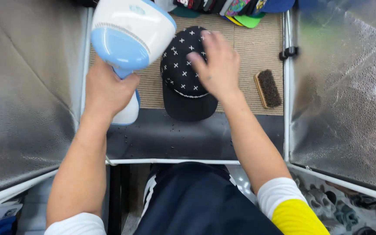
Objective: Cleaning a black baseball cap using a brush and a handheld steamer.
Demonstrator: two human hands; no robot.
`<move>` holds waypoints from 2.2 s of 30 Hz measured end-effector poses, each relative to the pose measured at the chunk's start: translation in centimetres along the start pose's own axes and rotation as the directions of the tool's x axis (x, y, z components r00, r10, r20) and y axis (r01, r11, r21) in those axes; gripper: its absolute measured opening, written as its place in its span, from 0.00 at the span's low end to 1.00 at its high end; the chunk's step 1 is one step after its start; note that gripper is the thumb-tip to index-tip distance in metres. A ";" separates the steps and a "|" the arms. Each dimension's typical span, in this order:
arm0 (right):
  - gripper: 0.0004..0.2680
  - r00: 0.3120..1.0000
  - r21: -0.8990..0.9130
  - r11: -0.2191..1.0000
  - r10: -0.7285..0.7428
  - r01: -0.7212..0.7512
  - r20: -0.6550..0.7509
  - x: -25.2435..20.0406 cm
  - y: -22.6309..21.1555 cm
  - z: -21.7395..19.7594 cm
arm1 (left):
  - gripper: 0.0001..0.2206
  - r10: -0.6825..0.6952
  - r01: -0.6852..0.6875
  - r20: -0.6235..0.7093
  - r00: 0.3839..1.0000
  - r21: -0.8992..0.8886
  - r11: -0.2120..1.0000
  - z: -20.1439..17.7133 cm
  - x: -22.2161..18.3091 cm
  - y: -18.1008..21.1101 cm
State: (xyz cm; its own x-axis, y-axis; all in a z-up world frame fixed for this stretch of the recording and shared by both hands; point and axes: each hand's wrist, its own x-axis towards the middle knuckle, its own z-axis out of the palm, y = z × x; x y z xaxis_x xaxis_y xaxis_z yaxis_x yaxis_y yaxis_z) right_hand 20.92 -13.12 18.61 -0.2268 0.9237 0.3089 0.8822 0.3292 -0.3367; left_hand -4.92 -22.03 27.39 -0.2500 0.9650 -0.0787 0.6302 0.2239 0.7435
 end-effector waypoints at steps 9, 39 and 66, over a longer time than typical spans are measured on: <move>0.29 0.905 0.316 0.852 0.358 -0.417 0.230 5.6 4.1 -3.1 | 0.13 -0.018 -0.079 -0.295 0.955 -0.315 0.946 4.2 3.0 -4.9; 0.15 0.981 0.840 0.513 0.023 -0.179 0.195 -3.2 7.2 -2.8 | 0.28 -0.316 0.224 0.028 0.948 -0.765 0.604 21.3 -1.6 -6.4; 0.24 0.935 0.040 0.999 -0.042 0.030 0.353 5.0 4.4 -1.1 | 0.16 -0.329 0.334 0.127 0.936 -0.614 0.715 20.3 -3.3 -7.6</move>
State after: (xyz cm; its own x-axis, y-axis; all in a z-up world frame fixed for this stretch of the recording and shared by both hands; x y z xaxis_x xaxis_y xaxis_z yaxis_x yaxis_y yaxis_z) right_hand 24.15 -7.24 19.69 -0.3947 0.9187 -0.0112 0.8579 0.3642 -0.3624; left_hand 6.06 -24.15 8.54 -0.3478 0.8468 -0.4025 -0.0851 0.3990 0.9130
